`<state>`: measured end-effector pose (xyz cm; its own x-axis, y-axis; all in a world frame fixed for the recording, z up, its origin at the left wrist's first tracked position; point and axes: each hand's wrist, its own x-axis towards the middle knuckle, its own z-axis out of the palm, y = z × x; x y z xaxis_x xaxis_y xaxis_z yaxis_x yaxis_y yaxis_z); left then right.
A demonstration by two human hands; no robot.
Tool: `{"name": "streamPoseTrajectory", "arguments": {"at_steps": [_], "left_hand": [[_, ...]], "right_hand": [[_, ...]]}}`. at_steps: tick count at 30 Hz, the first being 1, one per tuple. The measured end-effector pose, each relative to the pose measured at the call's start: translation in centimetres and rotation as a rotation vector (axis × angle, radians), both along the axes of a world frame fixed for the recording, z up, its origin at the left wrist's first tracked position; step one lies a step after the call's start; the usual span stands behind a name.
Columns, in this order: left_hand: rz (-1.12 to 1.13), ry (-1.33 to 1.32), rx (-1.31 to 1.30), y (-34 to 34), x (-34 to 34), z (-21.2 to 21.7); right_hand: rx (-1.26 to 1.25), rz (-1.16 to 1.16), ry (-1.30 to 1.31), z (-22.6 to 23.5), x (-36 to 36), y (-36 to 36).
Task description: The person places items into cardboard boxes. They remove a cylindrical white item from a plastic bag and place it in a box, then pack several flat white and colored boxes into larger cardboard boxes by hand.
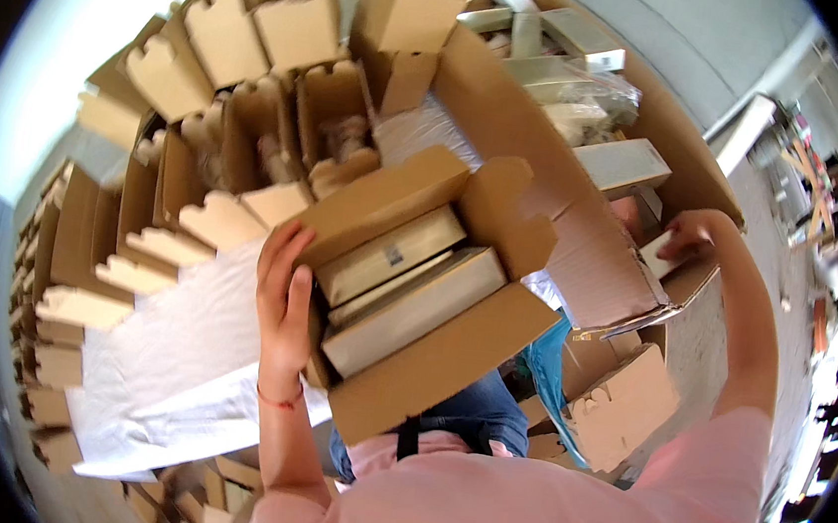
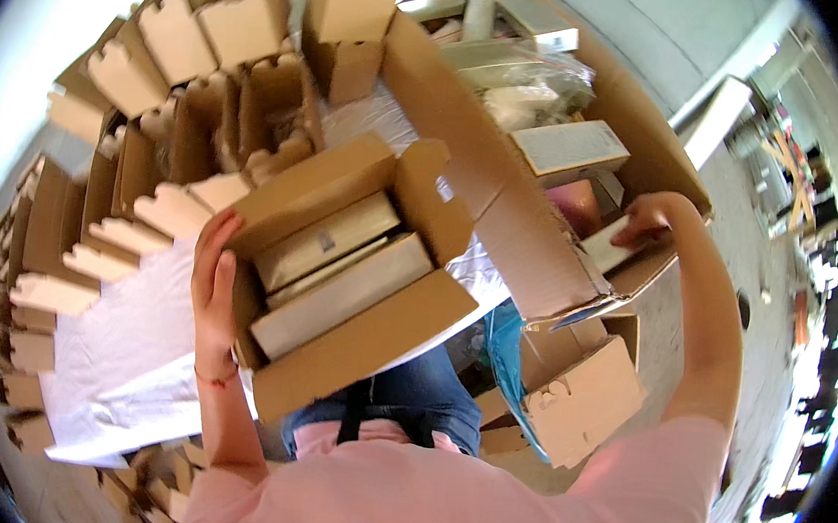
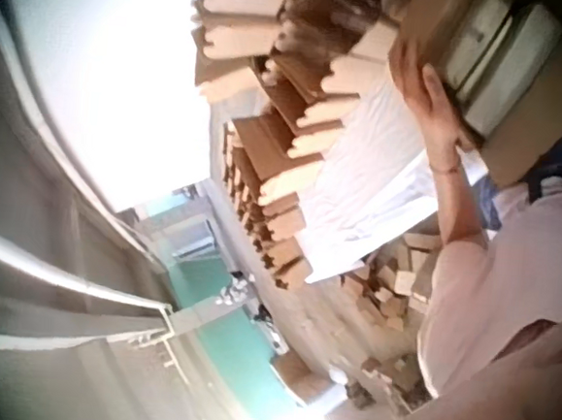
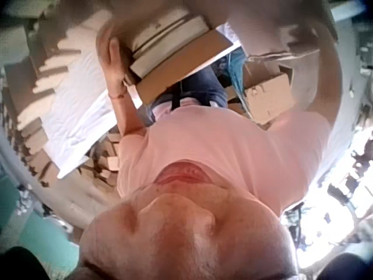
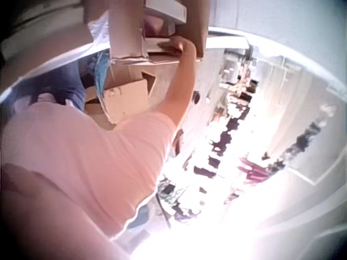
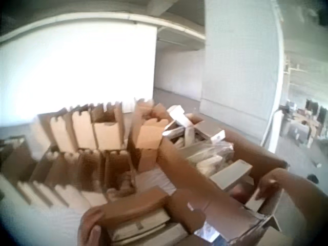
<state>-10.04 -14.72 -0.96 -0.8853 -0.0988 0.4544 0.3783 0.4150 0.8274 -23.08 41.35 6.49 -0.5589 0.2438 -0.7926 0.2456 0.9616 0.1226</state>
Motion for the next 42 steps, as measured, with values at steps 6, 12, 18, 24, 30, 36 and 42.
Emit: {"name": "streamPoseTrajectory", "arguments": {"at_steps": [6,12,18,24,30,36,42], "left_hand": [[0.006,0.030,-0.036,-0.8,-0.4,-0.6],[-0.018,0.079,0.073,-1.0,-0.6,-1.3],[0.010,0.019,0.241,-1.6,-1.2,-2.1],[0.012,0.135,0.161,-1.2,-1.2,-2.4],[0.008,0.114,0.124,-1.5,-1.6,-2.4],[-0.008,0.085,0.124,-1.8,-2.0,-2.4],[-0.012,0.131,-0.021,-2.1,-2.3,-1.9]], "right_hand": [[-0.163,0.321,0.956,7.3,7.8,-5.6],[-0.636,0.262,1.738,12.6,13.5,-13.6],[-0.939,0.473,1.267,6.8,10.0,-26.7],[-0.883,0.677,0.883,0.8,5.0,-31.5],[-0.584,0.940,0.932,-2.9,3.3,-31.6],[-0.375,0.938,1.056,-3.6,3.5,-33.0],[-0.391,0.933,1.089,-3.9,3.3,-33.0]]}}
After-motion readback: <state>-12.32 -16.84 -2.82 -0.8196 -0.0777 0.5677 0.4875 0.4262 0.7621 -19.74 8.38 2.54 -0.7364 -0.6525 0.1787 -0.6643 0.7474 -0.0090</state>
